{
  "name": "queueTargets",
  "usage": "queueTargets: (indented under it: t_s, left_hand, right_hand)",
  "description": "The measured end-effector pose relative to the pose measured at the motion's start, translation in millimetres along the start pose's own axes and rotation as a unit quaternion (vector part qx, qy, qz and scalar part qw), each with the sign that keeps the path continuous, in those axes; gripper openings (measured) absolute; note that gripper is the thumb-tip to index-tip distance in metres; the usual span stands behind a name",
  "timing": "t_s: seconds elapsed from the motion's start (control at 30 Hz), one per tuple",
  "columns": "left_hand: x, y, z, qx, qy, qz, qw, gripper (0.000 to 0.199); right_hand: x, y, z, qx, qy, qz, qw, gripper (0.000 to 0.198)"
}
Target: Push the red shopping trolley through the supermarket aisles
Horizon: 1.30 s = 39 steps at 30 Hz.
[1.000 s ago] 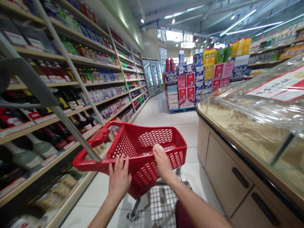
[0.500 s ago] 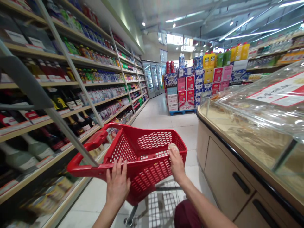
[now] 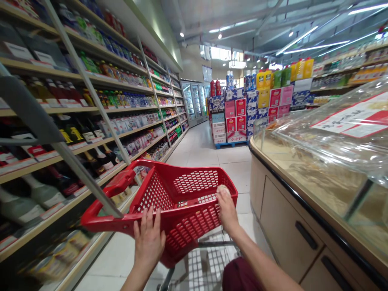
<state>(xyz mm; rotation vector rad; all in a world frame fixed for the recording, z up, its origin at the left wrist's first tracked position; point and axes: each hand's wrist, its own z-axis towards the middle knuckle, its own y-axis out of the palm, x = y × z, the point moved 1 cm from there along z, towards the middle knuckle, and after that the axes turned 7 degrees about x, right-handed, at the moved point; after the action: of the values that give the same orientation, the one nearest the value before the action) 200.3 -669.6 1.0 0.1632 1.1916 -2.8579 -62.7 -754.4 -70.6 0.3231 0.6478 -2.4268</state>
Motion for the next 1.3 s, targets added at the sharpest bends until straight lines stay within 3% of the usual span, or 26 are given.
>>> queueTargets:
  t_s: [0.1,0.17,0.27,0.4,0.5,0.6,0.67,0.73,0.83,0.9,1.0,1.13,1.2,1.3]
  left_hand:
    - [-1.7,-2.2,0.3,-0.007,0.011,0.006,1.0,0.055]
    - [-3.6,-2.9,-0.3,-0.012,0.016,0.006,1.0,0.056]
    - [-4.4,-2.7,-2.5,-0.015,0.01,-0.003,1.0,0.058]
    - [0.2,-2.4,-4.0,-0.008,0.002,-0.006,1.0,0.057]
    - [3.3,-3.1,-3.8,-0.003,0.0,-0.001,1.0,0.056]
    - [2.2,-3.6,-3.6,-0.004,0.005,0.001,1.0,0.058]
    - [0.0,-3.5,-3.8,-0.005,0.013,0.003,1.0,0.058]
    - [-1.5,-3.0,-4.2,-0.004,0.016,0.006,1.0,0.058]
    - [-0.3,-1.6,-4.7,-0.003,0.011,0.004,1.0,0.058]
    - [2.1,-0.8,-4.7,-0.006,0.004,0.0,1.0,0.058]
    - [4.1,-0.7,-4.6,-0.013,-0.003,0.0,1.0,0.059]
    - [1.8,-1.7,-5.4,-0.018,0.007,0.005,1.0,0.059]
    - [0.6,-1.4,-6.4,-0.016,0.012,0.006,1.0,0.059]
    - [1.6,0.8,-7.8,-0.012,0.009,0.0,1.0,0.06]
  right_hand:
    - [-62.0,26.7,-4.3,-0.049,-0.069,0.053,0.995,0.045]
    - [-76.4,32.7,-5.9,-0.07,-0.108,0.08,0.988,0.045]
    - [-35.6,17.8,-6.0,-0.058,-0.094,0.054,0.992,0.044]
    - [39.0,-7.7,-2.1,-0.005,0.027,-0.031,0.999,0.044]
    - [20.1,0.1,-5.0,0.003,0.035,-0.014,0.999,0.045]
    - [-37.0,20.2,-9.5,-0.032,-0.054,0.057,0.996,0.045]
    - [-54.3,22.8,-9.5,-0.052,-0.09,0.073,0.992,0.044]
    - [-40.1,11.7,-7.4,-0.049,-0.08,0.056,0.994,0.044]
    - [10.2,-13.6,-2.8,-0.006,-0.027,0.011,1.0,0.047]
    - [26.9,-19.3,-2.7,0.014,0.003,-0.014,1.0,0.049]
    - [-2.4,-0.7,-10.4,0.007,0.002,-0.017,1.0,0.048]
    - [-61.5,26.4,-17.3,-0.051,-0.095,0.049,0.993,0.048]
    - [-51.2,20.1,-15.9,-0.051,-0.108,0.05,0.992,0.049]
    - [4.8,-2.7,-11.9,-0.007,-0.056,-0.001,0.998,0.05]
